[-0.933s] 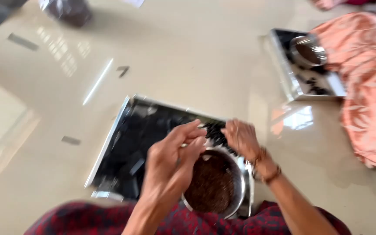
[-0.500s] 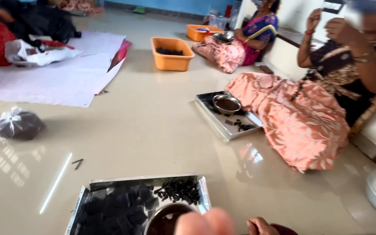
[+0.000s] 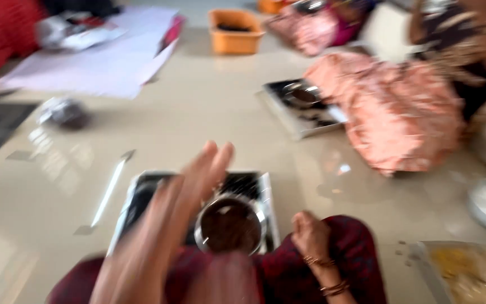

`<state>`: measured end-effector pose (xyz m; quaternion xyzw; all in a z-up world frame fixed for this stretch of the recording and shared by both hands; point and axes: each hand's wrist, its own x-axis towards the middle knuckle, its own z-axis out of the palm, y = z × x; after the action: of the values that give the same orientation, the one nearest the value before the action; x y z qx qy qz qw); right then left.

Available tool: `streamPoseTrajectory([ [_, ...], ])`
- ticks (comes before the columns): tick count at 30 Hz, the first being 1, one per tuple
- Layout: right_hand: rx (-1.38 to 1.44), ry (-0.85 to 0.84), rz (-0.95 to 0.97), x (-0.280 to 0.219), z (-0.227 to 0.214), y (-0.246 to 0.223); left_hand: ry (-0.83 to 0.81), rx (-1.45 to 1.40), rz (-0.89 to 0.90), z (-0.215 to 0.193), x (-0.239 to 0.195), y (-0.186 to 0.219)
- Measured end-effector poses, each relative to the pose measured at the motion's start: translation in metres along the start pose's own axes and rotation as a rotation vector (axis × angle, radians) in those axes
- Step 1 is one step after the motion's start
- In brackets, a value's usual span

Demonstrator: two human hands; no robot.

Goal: The person fills small plastic packets with seeds or beads from a bowl and places them in a tray.

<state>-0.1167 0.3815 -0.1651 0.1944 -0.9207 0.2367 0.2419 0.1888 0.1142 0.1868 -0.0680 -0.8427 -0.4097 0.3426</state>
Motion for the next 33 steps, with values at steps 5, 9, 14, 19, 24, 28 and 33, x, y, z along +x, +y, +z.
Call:
streamPoseTrajectory([
  [5,-0.13,-0.05,-0.219,0.027,0.008,-0.013,-0.059,0.72,-0.631,0.042,0.022,-0.235],
  [9,-0.082,-0.285,-0.41,-0.003,0.072,-0.028,-0.013,0.765,-0.865,0.092,-0.06,-0.391],
  [14,-0.131,-0.747,-0.478,-0.043,0.138,-0.009,-0.169,0.682,-1.021,0.121,-0.091,-0.409],
  [19,-0.048,-0.685,-0.415,-0.045,0.128,-0.005,-0.111,0.725,-0.89,0.132,-0.091,-0.425],
  [24,0.064,-0.697,-0.314,-0.035,0.093,-0.036,0.004,0.882,-0.747,0.148,-0.108,-0.468],
  [28,0.097,-0.608,-0.19,-0.019,0.072,-0.058,-0.055,0.943,-0.709,0.173,-0.124,-0.506],
  [33,0.26,-0.493,0.02,-0.005,0.063,-0.059,-0.084,0.892,-0.781,0.175,-0.114,-0.503],
])
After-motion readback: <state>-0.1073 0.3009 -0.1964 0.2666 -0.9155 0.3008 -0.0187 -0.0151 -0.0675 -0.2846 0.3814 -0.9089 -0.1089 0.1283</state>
